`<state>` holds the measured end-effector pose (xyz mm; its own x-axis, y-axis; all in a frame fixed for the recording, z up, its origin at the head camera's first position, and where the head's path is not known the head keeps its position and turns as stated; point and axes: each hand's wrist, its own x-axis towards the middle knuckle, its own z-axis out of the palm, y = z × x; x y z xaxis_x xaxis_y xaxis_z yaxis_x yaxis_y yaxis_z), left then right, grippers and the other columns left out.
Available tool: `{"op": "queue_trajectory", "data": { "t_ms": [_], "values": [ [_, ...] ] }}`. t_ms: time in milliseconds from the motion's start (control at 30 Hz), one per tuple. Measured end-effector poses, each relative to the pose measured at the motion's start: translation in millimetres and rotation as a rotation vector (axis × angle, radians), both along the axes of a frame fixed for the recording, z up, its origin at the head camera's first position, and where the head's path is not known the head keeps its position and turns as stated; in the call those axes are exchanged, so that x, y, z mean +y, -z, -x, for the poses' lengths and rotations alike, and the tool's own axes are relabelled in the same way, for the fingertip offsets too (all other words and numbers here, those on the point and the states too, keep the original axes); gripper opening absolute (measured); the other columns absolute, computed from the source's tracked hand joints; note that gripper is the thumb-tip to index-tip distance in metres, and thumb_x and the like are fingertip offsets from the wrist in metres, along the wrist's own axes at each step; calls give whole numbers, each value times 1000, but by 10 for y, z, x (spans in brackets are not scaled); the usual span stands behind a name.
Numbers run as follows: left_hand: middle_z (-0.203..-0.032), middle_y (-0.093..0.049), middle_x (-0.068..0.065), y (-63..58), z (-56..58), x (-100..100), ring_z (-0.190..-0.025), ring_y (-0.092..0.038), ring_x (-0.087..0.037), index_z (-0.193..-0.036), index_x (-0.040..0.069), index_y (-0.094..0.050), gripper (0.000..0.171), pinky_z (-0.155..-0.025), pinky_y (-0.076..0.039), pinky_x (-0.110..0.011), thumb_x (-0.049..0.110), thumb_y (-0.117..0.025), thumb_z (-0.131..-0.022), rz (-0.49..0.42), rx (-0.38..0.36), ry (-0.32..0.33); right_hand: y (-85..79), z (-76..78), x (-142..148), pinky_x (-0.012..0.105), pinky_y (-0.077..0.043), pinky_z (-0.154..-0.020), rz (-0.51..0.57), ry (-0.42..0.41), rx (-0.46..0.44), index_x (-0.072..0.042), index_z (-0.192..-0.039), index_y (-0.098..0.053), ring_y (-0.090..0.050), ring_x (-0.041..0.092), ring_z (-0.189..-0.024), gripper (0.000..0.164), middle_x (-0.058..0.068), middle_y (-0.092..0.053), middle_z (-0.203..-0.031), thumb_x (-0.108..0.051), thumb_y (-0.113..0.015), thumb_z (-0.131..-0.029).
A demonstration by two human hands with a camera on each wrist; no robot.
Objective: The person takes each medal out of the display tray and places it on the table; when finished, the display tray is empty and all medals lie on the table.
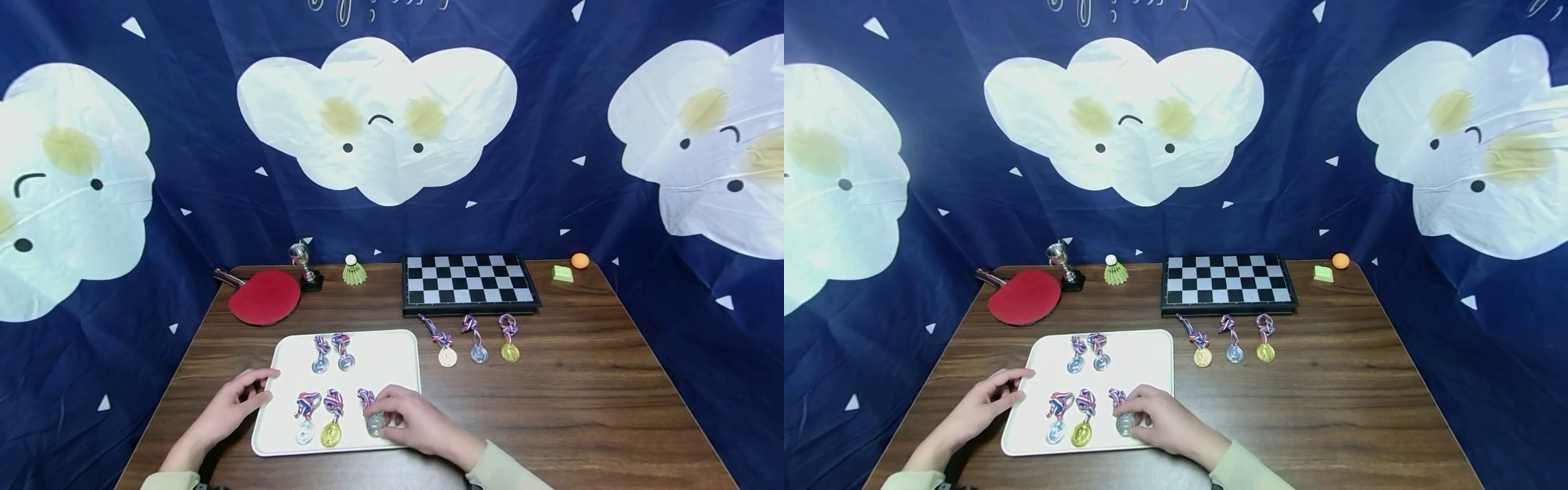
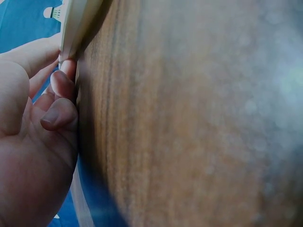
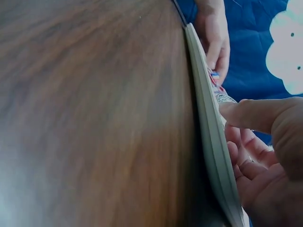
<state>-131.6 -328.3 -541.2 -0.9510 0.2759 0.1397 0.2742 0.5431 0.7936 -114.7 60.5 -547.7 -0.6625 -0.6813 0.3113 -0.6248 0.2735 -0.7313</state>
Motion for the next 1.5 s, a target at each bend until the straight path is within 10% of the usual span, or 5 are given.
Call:
{"op": "queue_trajectory", "data": {
  "t_ms": [333, 633, 967, 1500],
  "values": [
    [-94, -51, -7, 159, 46, -98, -74, -47, -14, -121, 12, -61, 33, -63, -39, -26, 10, -68, -88, 6, -5, 3, -125, 155, 635, 26, -50, -67, 122, 80, -75, -14, -117, -65, -58, 13, -83, 41, -3, -58, -116, -4, -75, -78],
    [-94, -51, -8, 147, 52, -83, -74, -47, -15, -121, 13, -62, 33, -62, -39, -26, 10, -68, -88, 10, -16, -5, -400, 249, 1526, 32, -50, -64, 95, 332, 3, -4, -113, -65, -58, 26, -86, 45, 12, -61, -113, 9, -76, -72],
    [-93, -51, -13, -81, -29, 42, -73, -47, -20, -118, 4, -61, 33, -61, -39, -27, -1, -67, -86, 0, -4, -2, -34, 495, 2664, 24, -45, -61, -47, 566, 23, -9, -113, -66, -57, 17, -77, 39, 6, -63, -105, 0, -77, -77],
    [-94, -52, -13, -148, -48, 70, -74, -47, -21, -119, 6, -62, 32, -63, -39, -27, 3, -66, -87, 17, -43, -19, 12, 481, 2853, 46, -41, -82, -294, 673, 162, -8, -111, -69, -56, 27, -100, 36, 9, -59, -109, 0, -74, -76]
  ]
}}
